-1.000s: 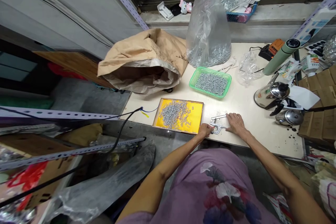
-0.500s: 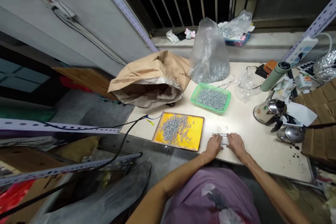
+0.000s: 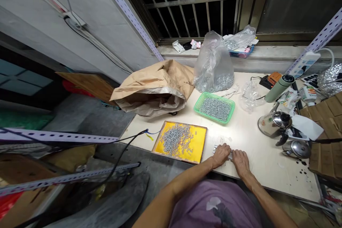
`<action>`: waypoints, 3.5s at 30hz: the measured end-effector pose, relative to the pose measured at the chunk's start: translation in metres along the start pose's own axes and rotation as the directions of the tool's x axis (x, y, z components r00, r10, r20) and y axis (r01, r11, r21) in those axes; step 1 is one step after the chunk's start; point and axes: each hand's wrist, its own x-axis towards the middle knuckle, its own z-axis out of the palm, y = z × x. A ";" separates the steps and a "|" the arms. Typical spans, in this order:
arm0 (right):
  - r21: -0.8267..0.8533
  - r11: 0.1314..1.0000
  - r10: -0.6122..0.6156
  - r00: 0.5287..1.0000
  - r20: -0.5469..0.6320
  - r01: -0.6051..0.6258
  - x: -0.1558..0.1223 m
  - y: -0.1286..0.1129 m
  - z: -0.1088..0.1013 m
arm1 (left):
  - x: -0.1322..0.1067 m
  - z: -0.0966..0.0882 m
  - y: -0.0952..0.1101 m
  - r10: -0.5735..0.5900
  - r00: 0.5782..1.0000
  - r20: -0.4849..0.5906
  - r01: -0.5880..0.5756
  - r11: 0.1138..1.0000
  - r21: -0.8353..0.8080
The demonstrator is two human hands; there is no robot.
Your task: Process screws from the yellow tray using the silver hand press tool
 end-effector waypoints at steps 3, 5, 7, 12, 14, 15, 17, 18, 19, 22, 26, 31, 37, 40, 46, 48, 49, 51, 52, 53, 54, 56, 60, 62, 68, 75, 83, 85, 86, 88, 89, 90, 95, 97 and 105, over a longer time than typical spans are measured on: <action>0.009 1.000 -0.004 1.000 0.017 0.004 -0.003 -0.003 0.002 | 0.000 0.000 0.001 0.015 1.000 0.010 -0.015 1.000 -0.025; 0.034 0.999 -0.011 0.999 0.050 0.009 -0.002 -0.002 0.000 | -0.001 0.001 0.003 0.008 1.000 0.011 -0.008 0.999 -0.036; 0.055 0.998 -0.012 0.996 0.088 0.007 0.000 0.001 -0.004 | -0.001 0.003 0.005 -0.004 1.000 0.000 0.004 0.999 -0.044; 0.094 0.995 -0.019 0.992 0.123 0.007 0.008 0.017 -0.014 | -0.003 0.012 0.008 -0.081 0.990 -0.111 0.076 0.996 -0.052; 0.126 0.992 -0.042 0.990 0.131 0.026 0.012 0.025 -0.016 | -0.008 0.017 0.010 -0.112 0.981 -0.161 0.107 0.993 -0.040; 0.138 0.990 -0.052 0.989 0.136 0.033 0.013 0.029 -0.016 | -0.012 0.019 0.011 -0.105 0.978 -0.180 0.101 0.994 -0.028; 0.135 0.990 -0.052 0.988 0.146 0.032 0.016 0.035 -0.016 | -0.022 0.025 0.015 -0.048 0.981 -0.190 0.048 0.999 -0.006; 0.120 0.992 -0.045 0.988 0.150 0.027 0.018 0.037 -0.016 | -0.028 0.028 0.016 -0.007 0.984 -0.178 0.007 1.000 -0.005; 0.100 0.995 -0.040 0.987 0.154 0.025 0.020 0.039 -0.017 | -0.033 0.031 0.018 0.034 0.987 -0.159 -0.037 0.999 -0.013; 0.048 0.997 -0.069 0.984 0.164 0.062 0.033 0.043 -0.020 | -0.047 0.037 0.021 0.127 0.986 -0.108 -0.135 0.988 -0.070; 0.021 0.994 -0.109 0.982 0.152 0.107 0.060 0.046 -0.030 | -0.055 0.040 0.019 0.162 0.980 -0.116 -0.175 0.978 -0.116; 0.047 0.952 -0.305 0.941 0.150 0.301 0.072 0.016 -0.043 | -0.058 0.042 0.017 0.165 0.975 -0.149 -0.189 0.968 -0.167; 0.133 0.716 -0.698 0.694 0.177 0.685 0.067 -0.040 -0.038 | -0.086 0.044 0.011 0.187 0.970 -0.155 -0.229 0.916 -0.330; 0.113 0.693 -0.721 0.680 0.136 0.712 0.069 -0.047 -0.029 | -0.115 0.039 -0.011 -0.034 0.976 -0.215 -0.048 0.931 -0.363; 0.073 0.674 -0.739 0.672 0.049 0.735 0.070 -0.048 -0.009 | -0.145 0.009 -0.077 -0.641 0.726 -0.251 0.533 0.754 -0.383; 0.057 0.669 -0.743 0.668 0.035 0.741 0.069 -0.050 -0.004 | -0.142 0.001 -0.087 -0.699 0.687 -0.199 0.613 0.704 -0.359; 0.055 0.665 -0.747 0.665 0.022 0.745 0.069 -0.050 -0.001 | -0.139 -0.002 -0.089 -0.716 0.678 -0.169 0.642 0.688 -0.339; 0.067 0.671 -0.739 0.673 -0.022 0.738 0.067 -0.051 0.002 | -0.131 -0.005 -0.089 -0.748 0.654 -0.111 0.698 0.654 -0.291; 0.084 0.690 -0.717 0.695 -0.055 0.719 0.067 -0.052 0.001 | -0.128 -0.005 -0.088 -0.760 0.644 -0.090 0.720 0.642 -0.264; 0.112 0.717 -0.682 0.726 -0.093 0.688 0.067 -0.052 0.000 | -0.125 -0.004 -0.087 -0.764 0.640 -0.076 0.733 0.638 -0.236; 0.148 0.748 -0.633 0.762 -0.137 0.647 0.068 -0.052 -0.004 | -0.122 -0.003 -0.087 -0.759 0.647 -0.073 0.734 0.646 -0.208; 0.232 0.809 -0.494 0.839 -0.228 0.540 0.077 -0.054 -0.018 | -0.119 -0.002 -0.088 -0.735 0.674 -0.073 0.721 0.676 -0.157; 0.368 0.867 -0.194 0.908 -0.372 0.336 0.124 -0.061 -0.069 | -0.117 0.000 -0.093 -0.706 0.706 -0.061 0.699 0.708 -0.096; 0.401 0.878 -0.070 0.900 -0.430 0.260 0.152 -0.060 -0.096 | -0.117 -0.001 -0.095 -0.693 0.717 -0.080 0.688 0.721 -0.084; 0.463 0.874 0.078 0.898 -0.434 0.147 0.141 -0.035 -0.107 | -0.117 -0.015 -0.097 -0.713 0.696 -0.084 0.697 0.699 -0.157; 0.338 0.928 -0.127 0.987 -0.101 0.154 0.015 -0.001 -0.024 | -0.100 -0.027 -0.064 -0.744 0.641 0.187 0.638 0.381 -0.670; 0.166 0.983 -0.085 0.995 0.060 0.074 -0.018 -0.001 -0.007 | -0.069 -0.009 -0.027 -0.622 0.679 0.389 0.655 0.275 -0.704; 0.153 0.986 -0.079 0.994 0.070 0.067 -0.017 -0.003 -0.007 | -0.065 -0.009 -0.028 -0.626 0.673 0.393 0.676 0.307 -0.670; 0.148 0.987 -0.075 0.995 0.070 0.064 -0.017 -0.003 -0.007 | -0.063 -0.010 -0.028 -0.624 0.674 0.395 0.682 0.322 -0.656; 0.139 0.988 -0.074 0.995 0.062 0.064 -0.017 -0.004 -0.008 | -0.059 -0.011 -0.029 -0.612 0.685 0.395 0.684 0.355 -0.637; 0.135 0.989 -0.075 0.996 0.057 0.067 -0.017 -0.004 -0.008 | -0.058 -0.011 -0.029 -0.604 0.693 0.395 0.683 0.374 -0.627; 0.132 0.989 -0.076 0.996 0.053 0.069 -0.016 -0.003 -0.008 | -0.056 -0.010 -0.030 -0.595 0.701 0.394 0.681 0.394 -0.617; 0.132 0.989 -0.074 0.995 0.062 0.065 -0.016 -0.001 -0.008 | -0.049 -0.005 -0.032 -0.558 0.723 0.407 0.677 0.457 -0.577; 0.139 0.988 -0.074 0.995 0.066 0.064 -0.016 -0.001 -0.008 | -0.047 -0.004 -0.034 -0.532 0.731 0.427 0.676 0.479 -0.560; 0.169 0.981 -0.098 0.995 0.020 0.093 -0.019 -0.001 -0.008 | -0.047 0.006 -0.039 -0.506 0.707 0.494 0.700 0.404 -0.589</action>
